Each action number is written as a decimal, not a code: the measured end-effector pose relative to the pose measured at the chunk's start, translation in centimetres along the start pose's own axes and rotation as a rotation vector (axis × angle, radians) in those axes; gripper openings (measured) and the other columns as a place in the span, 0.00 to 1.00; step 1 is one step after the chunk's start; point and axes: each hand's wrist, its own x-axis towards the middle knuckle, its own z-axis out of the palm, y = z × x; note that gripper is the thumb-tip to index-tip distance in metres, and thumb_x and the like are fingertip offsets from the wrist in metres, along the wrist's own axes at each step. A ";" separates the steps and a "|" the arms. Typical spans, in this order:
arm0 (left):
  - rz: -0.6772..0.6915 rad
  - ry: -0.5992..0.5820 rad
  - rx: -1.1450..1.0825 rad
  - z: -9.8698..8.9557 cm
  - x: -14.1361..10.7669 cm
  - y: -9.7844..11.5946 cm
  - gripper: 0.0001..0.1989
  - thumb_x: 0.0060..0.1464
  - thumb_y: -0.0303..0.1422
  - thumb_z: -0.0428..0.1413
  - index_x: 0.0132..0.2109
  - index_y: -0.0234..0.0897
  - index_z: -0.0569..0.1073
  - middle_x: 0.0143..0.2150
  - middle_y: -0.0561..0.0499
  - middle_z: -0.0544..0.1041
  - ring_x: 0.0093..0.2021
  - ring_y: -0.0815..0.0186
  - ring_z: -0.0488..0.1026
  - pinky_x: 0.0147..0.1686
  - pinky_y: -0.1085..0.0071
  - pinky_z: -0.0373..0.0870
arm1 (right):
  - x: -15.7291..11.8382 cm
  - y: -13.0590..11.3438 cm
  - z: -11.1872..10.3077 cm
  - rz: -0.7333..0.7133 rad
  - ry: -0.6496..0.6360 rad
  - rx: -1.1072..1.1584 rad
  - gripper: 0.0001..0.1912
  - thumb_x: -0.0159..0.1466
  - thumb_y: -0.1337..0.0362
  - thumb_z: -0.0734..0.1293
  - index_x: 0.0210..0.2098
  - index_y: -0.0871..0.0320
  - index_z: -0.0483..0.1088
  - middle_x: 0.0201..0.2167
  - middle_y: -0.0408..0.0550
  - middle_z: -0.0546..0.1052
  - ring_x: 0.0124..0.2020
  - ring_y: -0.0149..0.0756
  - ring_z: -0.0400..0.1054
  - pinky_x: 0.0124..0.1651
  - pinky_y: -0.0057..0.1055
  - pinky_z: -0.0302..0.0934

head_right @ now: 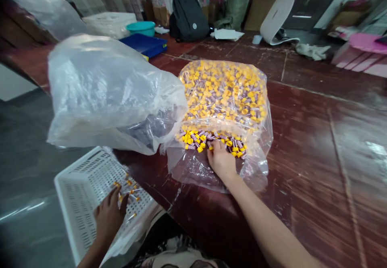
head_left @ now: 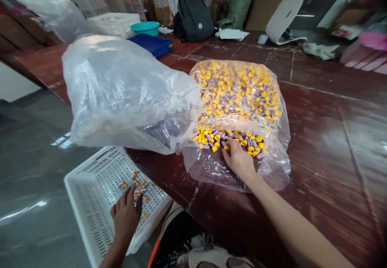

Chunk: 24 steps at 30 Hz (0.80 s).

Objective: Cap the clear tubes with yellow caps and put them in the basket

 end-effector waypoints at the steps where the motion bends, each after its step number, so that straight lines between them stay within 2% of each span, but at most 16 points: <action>1: 0.065 0.171 -0.057 -1.6 1.6 1.5 0.22 0.63 0.39 0.50 0.60 0.35 0.68 0.57 0.35 0.73 0.55 0.47 0.71 0.52 0.49 0.64 | -0.2 0.2 -0.2 -0.008 0.032 0.040 0.12 0.68 0.59 0.63 0.48 0.57 0.66 0.47 0.53 0.75 0.38 0.43 0.74 0.29 0.32 0.63; 3: 0.196 0.434 -0.174 -5.3 5.8 5.4 0.22 0.60 0.36 0.56 0.60 0.36 0.68 0.56 0.35 0.73 0.56 0.50 0.69 0.57 0.51 0.60 | -0.4 0.2 -0.9 -0.044 0.094 0.155 0.13 0.68 0.58 0.63 0.48 0.58 0.67 0.45 0.54 0.76 0.39 0.44 0.73 0.34 0.35 0.66; 4: 0.239 0.518 -0.201 -7.1 8.1 7.4 0.21 0.59 0.34 0.56 0.59 0.38 0.69 0.55 0.37 0.73 0.56 0.51 0.69 0.58 0.52 0.58 | -0.5 0.0 -1.4 -0.076 0.120 0.223 0.13 0.68 0.57 0.63 0.47 0.58 0.67 0.44 0.54 0.76 0.39 0.43 0.73 0.36 0.36 0.68; 5: 0.277 0.530 -0.200 -8.7 10.4 9.3 0.19 0.59 0.32 0.56 0.58 0.41 0.70 0.56 0.39 0.73 0.56 0.52 0.67 0.59 0.52 0.56 | -0.5 -0.3 -1.9 -0.118 0.139 0.294 0.13 0.68 0.57 0.63 0.48 0.58 0.68 0.43 0.54 0.76 0.38 0.43 0.73 0.39 0.37 0.69; 6: 0.320 0.505 -0.175 -10.0 12.6 11.1 0.17 0.59 0.31 0.55 0.56 0.44 0.72 0.56 0.42 0.72 0.57 0.52 0.66 0.59 0.51 0.55 | -0.5 -0.7 -2.4 -0.167 0.151 0.364 0.13 0.69 0.57 0.62 0.48 0.57 0.68 0.43 0.53 0.77 0.39 0.42 0.73 0.42 0.39 0.69; 8: 0.406 0.345 -0.093 -11.6 16.4 13.8 0.16 0.58 0.31 0.56 0.54 0.45 0.75 0.57 0.43 0.71 0.58 0.49 0.63 0.57 0.50 0.55 | -0.6 -1.7 -3.4 -0.262 0.165 0.490 0.13 0.70 0.58 0.61 0.50 0.56 0.70 0.45 0.53 0.77 0.44 0.42 0.73 0.50 0.41 0.69; 10: 0.506 0.146 -0.024 -11.8 18.9 15.5 0.15 0.55 0.32 0.58 0.50 0.43 0.77 0.55 0.42 0.71 0.57 0.46 0.62 0.54 0.48 0.57 | -1.0 -2.3 -4.3 -0.284 0.150 0.597 0.13 0.71 0.59 0.61 0.51 0.55 0.70 0.48 0.53 0.77 0.49 0.42 0.72 0.52 0.41 0.69; 11: 0.559 0.066 -0.010 -11.5 19.6 16.0 0.14 0.54 0.33 0.59 0.48 0.43 0.78 0.54 0.43 0.72 0.57 0.45 0.62 0.53 0.48 0.57 | -1.2 -2.5 -4.7 -0.252 0.133 0.658 0.14 0.70 0.58 0.62 0.52 0.54 0.70 0.49 0.53 0.77 0.49 0.42 0.73 0.49 0.40 0.71; 13: 0.654 -0.015 -0.039 -10.7 20.0 16.7 0.11 0.54 0.34 0.60 0.46 0.46 0.79 0.54 0.45 0.72 0.56 0.47 0.63 0.53 0.47 0.57 | -1.8 -2.7 -5.2 -0.147 0.094 0.803 0.16 0.68 0.56 0.65 0.53 0.54 0.68 0.48 0.52 0.77 0.44 0.40 0.74 0.37 0.35 0.74; 16: 0.713 0.032 -0.170 -10.0 18.8 17.8 0.10 0.56 0.38 0.59 0.45 0.46 0.78 0.59 0.47 0.71 0.59 0.48 0.63 0.57 0.46 0.56 | -2.3 -3.1 -5.5 -0.062 0.054 0.980 0.16 0.65 0.55 0.69 0.49 0.53 0.69 0.40 0.50 0.77 0.37 0.38 0.74 0.28 0.30 0.72; 19: 0.735 0.088 -0.353 -10.8 16.6 19.3 0.11 0.59 0.36 0.56 0.48 0.42 0.75 0.57 0.45 0.73 0.59 0.52 0.65 0.59 0.50 0.57 | -2.1 -3.9 -5.6 -0.086 0.046 1.086 0.14 0.65 0.56 0.69 0.48 0.53 0.72 0.39 0.48 0.78 0.34 0.36 0.75 0.30 0.31 0.73; 22: 0.781 0.034 -0.543 -11.9 14.5 20.9 0.12 0.62 0.33 0.54 0.52 0.40 0.70 0.49 0.47 0.77 0.53 0.58 0.71 0.58 0.55 0.61 | -1.7 -4.7 -5.7 -0.140 0.070 1.113 0.13 0.66 0.58 0.69 0.49 0.53 0.72 0.40 0.47 0.79 0.33 0.34 0.75 0.36 0.33 0.74; 24: 0.756 -0.028 -0.677 -12.1 13.4 21.7 0.13 0.63 0.32 0.53 0.54 0.39 0.68 0.49 0.47 0.76 0.51 0.61 0.72 0.55 0.59 0.66 | -1.5 -5.1 -5.8 -0.196 0.087 1.057 0.13 0.67 0.59 0.68 0.50 0.53 0.73 0.41 0.47 0.80 0.37 0.35 0.76 0.43 0.35 0.73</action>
